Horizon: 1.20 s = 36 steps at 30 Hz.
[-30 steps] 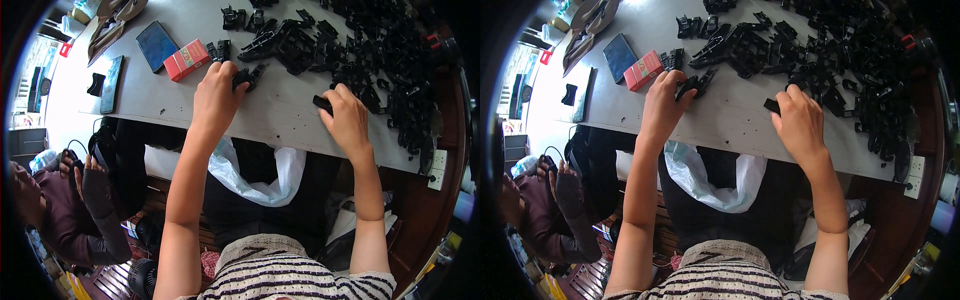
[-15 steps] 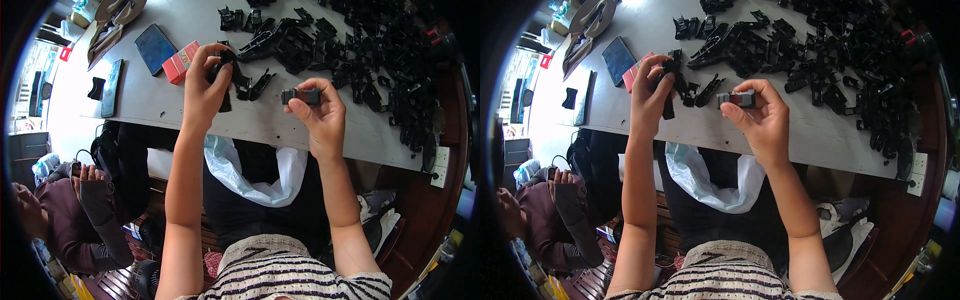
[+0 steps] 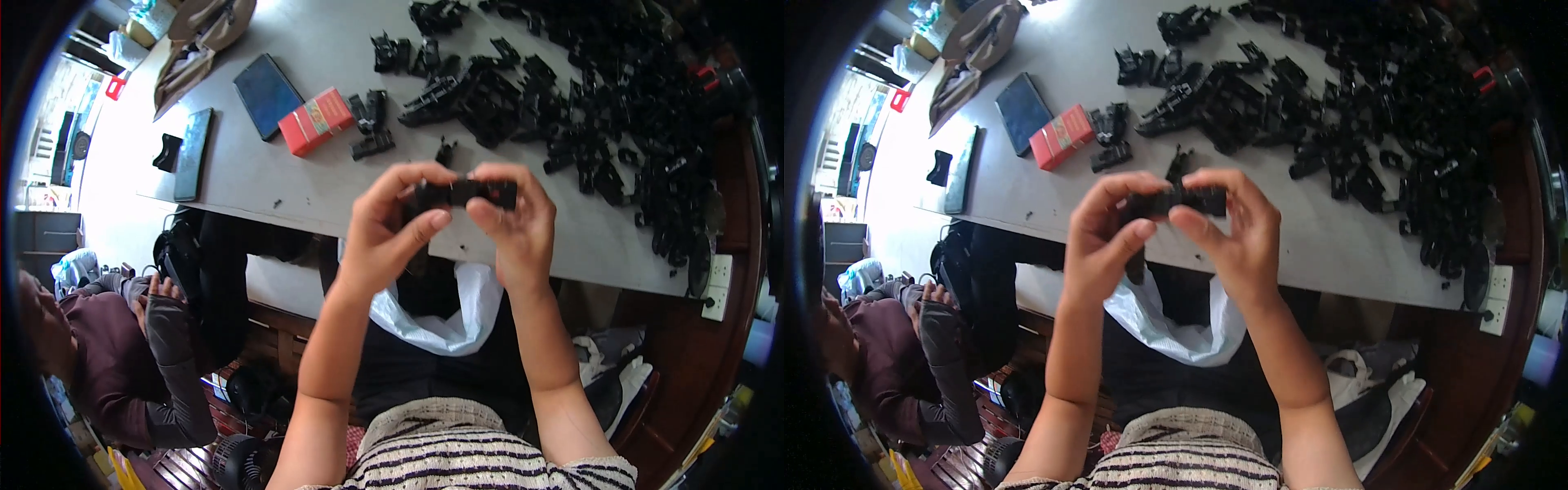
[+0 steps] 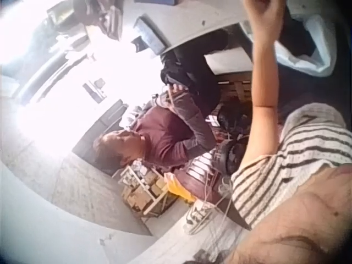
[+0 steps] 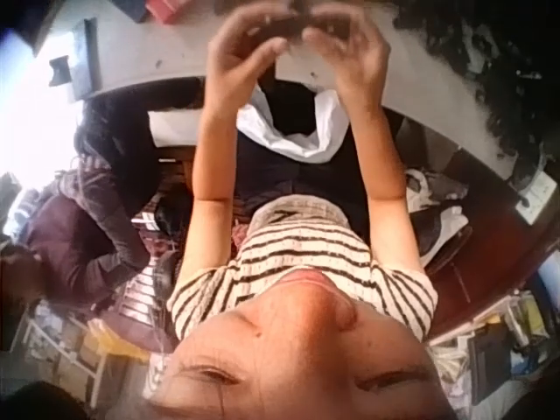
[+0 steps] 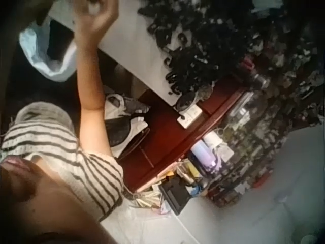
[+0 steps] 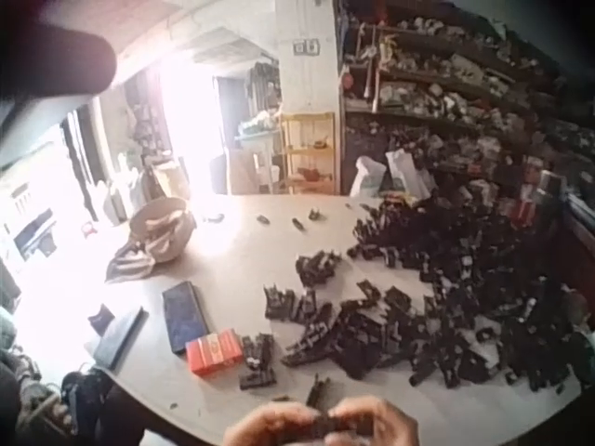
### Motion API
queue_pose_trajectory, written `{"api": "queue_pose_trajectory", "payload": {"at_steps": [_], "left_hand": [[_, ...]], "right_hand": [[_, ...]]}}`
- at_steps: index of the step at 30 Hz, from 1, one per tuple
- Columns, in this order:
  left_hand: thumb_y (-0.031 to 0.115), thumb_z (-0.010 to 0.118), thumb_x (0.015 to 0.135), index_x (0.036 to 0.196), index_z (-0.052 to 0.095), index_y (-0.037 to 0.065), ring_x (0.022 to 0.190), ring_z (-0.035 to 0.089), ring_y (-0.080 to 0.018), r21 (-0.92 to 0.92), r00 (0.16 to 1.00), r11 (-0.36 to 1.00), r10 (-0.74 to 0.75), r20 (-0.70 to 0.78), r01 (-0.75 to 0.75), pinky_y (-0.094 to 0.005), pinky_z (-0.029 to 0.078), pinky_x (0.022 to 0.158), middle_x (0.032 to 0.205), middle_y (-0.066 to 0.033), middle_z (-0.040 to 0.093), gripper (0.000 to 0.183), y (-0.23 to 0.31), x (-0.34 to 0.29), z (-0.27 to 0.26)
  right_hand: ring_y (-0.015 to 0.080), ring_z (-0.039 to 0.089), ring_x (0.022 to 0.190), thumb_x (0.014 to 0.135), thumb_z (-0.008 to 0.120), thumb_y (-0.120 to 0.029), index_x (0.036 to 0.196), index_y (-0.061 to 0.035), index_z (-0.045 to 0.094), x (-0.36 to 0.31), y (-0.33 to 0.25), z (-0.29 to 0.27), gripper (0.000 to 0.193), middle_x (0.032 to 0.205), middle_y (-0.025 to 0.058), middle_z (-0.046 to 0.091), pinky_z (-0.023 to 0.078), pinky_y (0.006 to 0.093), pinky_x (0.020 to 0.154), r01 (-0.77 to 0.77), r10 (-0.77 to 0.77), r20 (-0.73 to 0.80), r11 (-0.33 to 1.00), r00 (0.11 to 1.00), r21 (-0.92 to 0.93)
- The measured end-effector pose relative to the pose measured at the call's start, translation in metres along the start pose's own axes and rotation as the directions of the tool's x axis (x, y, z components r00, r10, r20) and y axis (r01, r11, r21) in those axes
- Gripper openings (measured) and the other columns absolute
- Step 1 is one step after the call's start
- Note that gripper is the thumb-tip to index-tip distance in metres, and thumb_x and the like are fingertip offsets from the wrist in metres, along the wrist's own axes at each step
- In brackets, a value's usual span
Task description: The person sorts plastic buckle components on a table, snaps the pieces together by hand to assemble them, and drops assembled buckles into a plastic bag.
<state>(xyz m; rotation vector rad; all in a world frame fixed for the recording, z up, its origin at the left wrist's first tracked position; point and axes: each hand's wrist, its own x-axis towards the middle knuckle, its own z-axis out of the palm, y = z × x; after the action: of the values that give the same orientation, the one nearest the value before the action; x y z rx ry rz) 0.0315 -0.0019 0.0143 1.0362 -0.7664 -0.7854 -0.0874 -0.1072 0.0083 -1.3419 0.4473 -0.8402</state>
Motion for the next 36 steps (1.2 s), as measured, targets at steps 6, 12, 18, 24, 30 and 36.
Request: {"api": "queue_pose_trajectory", "payload": {"at_steps": [6,12,18,24,30,36], "left_hand": [[-0.006,0.060,0.083,0.110,0.055,-0.002,0.095,0.056,-0.0113,0.242,0.998,0.969,0.033,0.053,-0.045,-0.0233,0.044,0.082,0.106,-0.0066,0.059,0.027,0.003,-0.018,0.004],[-0.002,0.064,0.082,0.111,0.056,-0.003,0.102,0.056,-0.0153,0.116,0.995,0.993,0.039,-0.092,-0.029,-0.0264,0.042,0.091,0.109,-0.0094,0.060,0.030,-0.006,-0.047,0.006],[-0.004,0.064,0.080,0.108,0.057,-0.003,0.105,0.055,-0.0178,-0.058,0.975,0.996,-0.077,-0.206,0.067,-0.0286,0.041,0.093,0.109,-0.0121,0.060,0.028,-0.007,-0.061,0.015],[-0.003,0.064,0.076,0.097,0.057,-0.002,0.101,0.056,-0.0203,-0.016,0.969,0.997,-0.074,-0.237,0.072,-0.0318,0.041,0.094,0.104,-0.0141,0.060,0.022,-0.014,-0.071,0.021],[-0.003,0.056,0.079,0.089,0.059,-0.002,0.076,0.056,-0.0137,-0.182,0.917,0.983,-0.081,-0.389,0.010,-0.0244,0.044,0.075,0.089,-0.0071,0.058,0.011,-0.019,-0.070,-0.007],[0.001,0.065,0.076,0.087,0.061,0.004,0.059,0.049,-0.0122,0.819,0.901,0.573,0.359,-0.244,-0.006,-0.0249,0.040,0.055,0.072,-0.0024,0.052,0.012,-0.009,-0.001,-0.043]], "right_hand": [[0.0132,0.055,0.088,0.073,0.079,-0.016,0.093,-0.0025,0.060,-0.012,-0.008,-0.012,0.031,0.094,0.0065,0.059,0.042,0.0263,0.083,0.038,-0.036,0.015,0.994,0.999,-0.102],[0.0146,0.056,0.087,0.071,0.080,-0.018,0.090,-0.0034,0.062,-0.029,-0.006,-0.008,0.030,0.093,0.0063,0.059,0.043,0.0273,0.082,0.048,-0.042,0.072,0.995,0.997,-0.084],[0.0134,0.056,0.084,0.075,0.077,-0.025,0.090,-0.0026,0.062,-0.046,0.003,-0.003,0.031,0.091,0.0058,0.059,0.044,0.0270,0.074,0.133,-0.054,0.216,0.919,0.975,-0.372],[0.0098,0.050,0.071,0.087,0.064,-0.034,0.087,-0.0010,0.060,-0.062,0.003,-0.020,0.033,0.079,0.0025,0.056,0.041,0.0251,0.065,-0.322,0.353,0.273,0.935,0.895,-0.151],[0.0201,0.055,0.076,0.083,0.063,-0.042,0.078,-0.0030,0.060,-0.021,-0.001,-0.001,0.039,0.080,0.0083,0.056,0.041,0.0307,0.065,0.387,-0.193,0.364,0.701,0.911,-0.599],[0.0226,0.051,0.082,0.074,0.070,-0.037,0.078,-0.0058,0.061,0.040,0.020,0.053,0.033,0.078,0.0063,0.051,0.039,0.0337,0.073,0.420,-0.138,0.424,-0.054,0.895,-0.906]]}}
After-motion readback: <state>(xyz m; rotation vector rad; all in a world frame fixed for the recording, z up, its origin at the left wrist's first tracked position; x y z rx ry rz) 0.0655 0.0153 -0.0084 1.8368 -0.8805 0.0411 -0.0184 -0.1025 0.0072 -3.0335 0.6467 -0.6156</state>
